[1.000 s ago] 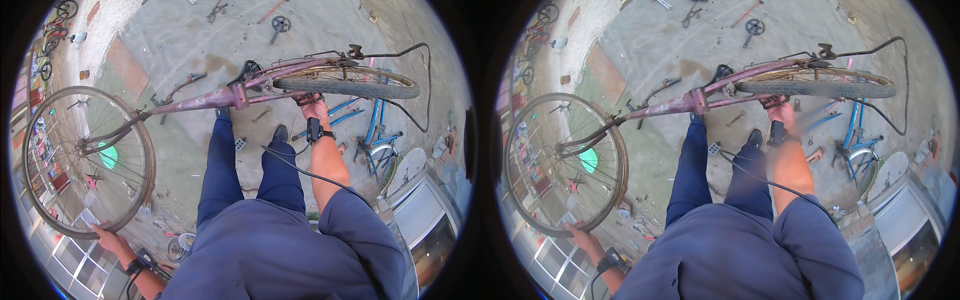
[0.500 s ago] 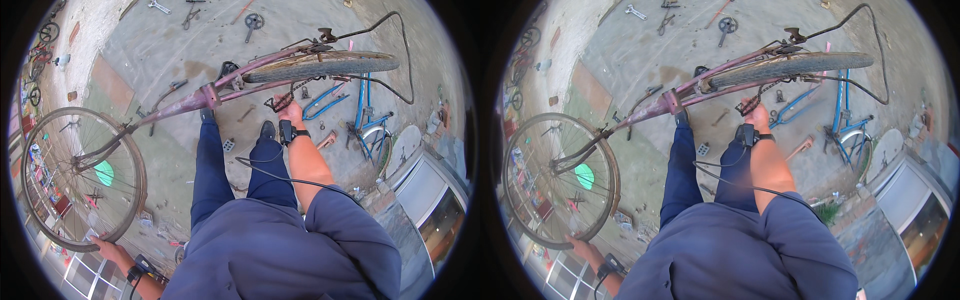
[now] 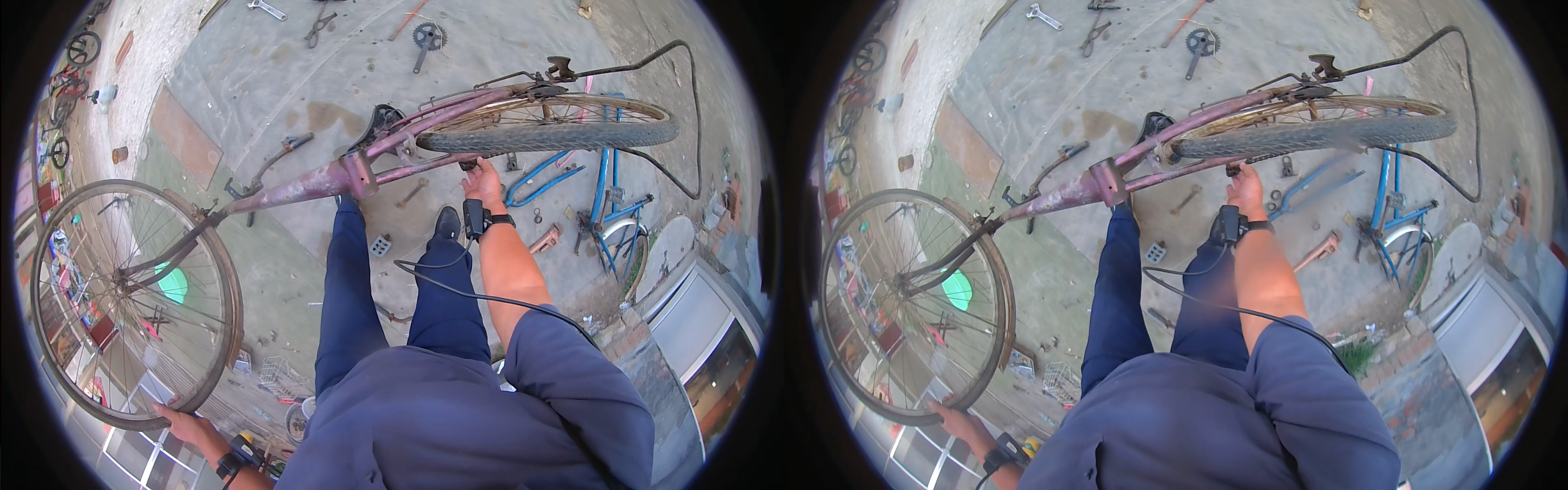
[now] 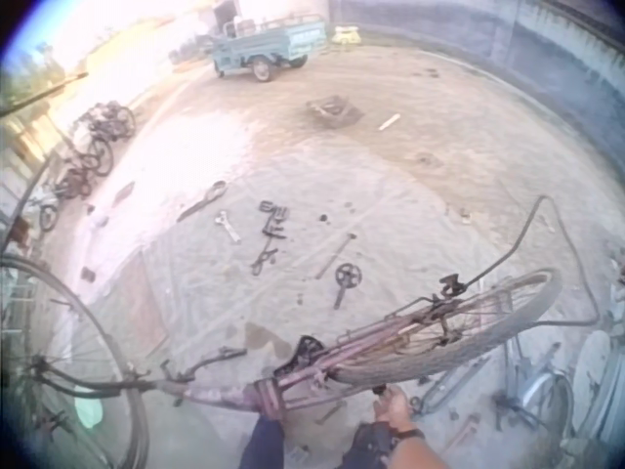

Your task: The person secures a small device to the front basket of a red bicycle, then moves to a purple bicycle frame and removes a pedal crank arm. The person handles the removed crank arm and inspects it.

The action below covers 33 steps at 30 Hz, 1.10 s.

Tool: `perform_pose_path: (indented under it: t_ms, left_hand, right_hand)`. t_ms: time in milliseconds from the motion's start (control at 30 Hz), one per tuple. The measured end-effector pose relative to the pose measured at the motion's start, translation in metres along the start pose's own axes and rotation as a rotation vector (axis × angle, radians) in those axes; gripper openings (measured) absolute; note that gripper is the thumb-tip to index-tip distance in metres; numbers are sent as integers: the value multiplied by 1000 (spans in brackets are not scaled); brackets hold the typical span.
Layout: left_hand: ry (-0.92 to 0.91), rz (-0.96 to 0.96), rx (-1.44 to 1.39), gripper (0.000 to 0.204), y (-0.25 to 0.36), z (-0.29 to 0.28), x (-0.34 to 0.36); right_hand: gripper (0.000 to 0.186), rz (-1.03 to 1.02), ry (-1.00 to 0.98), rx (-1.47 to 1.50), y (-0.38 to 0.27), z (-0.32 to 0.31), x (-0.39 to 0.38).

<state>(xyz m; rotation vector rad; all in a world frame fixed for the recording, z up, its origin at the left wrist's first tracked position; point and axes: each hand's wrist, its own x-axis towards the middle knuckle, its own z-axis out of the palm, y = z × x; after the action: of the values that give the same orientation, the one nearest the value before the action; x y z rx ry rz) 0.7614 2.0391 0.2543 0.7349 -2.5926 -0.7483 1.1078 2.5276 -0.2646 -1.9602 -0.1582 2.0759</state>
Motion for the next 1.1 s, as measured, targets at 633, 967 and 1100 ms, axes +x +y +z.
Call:
perform_pose_path:
  t_ms: [633,967,1100]
  left_hand:
    - [-110,-67,-108,45,-9,-6,6]
    - [-261,-164,-539,22,2,-16,29]
    - [-217,-186,-570,23,17,-14,32]
  right_hand:
    - [25,34,-249,-125,-49,34,-80]
    - [19,154,-374,-21,-26,91,-113]
    - [17,109,-331,-81,-27,89,-104]
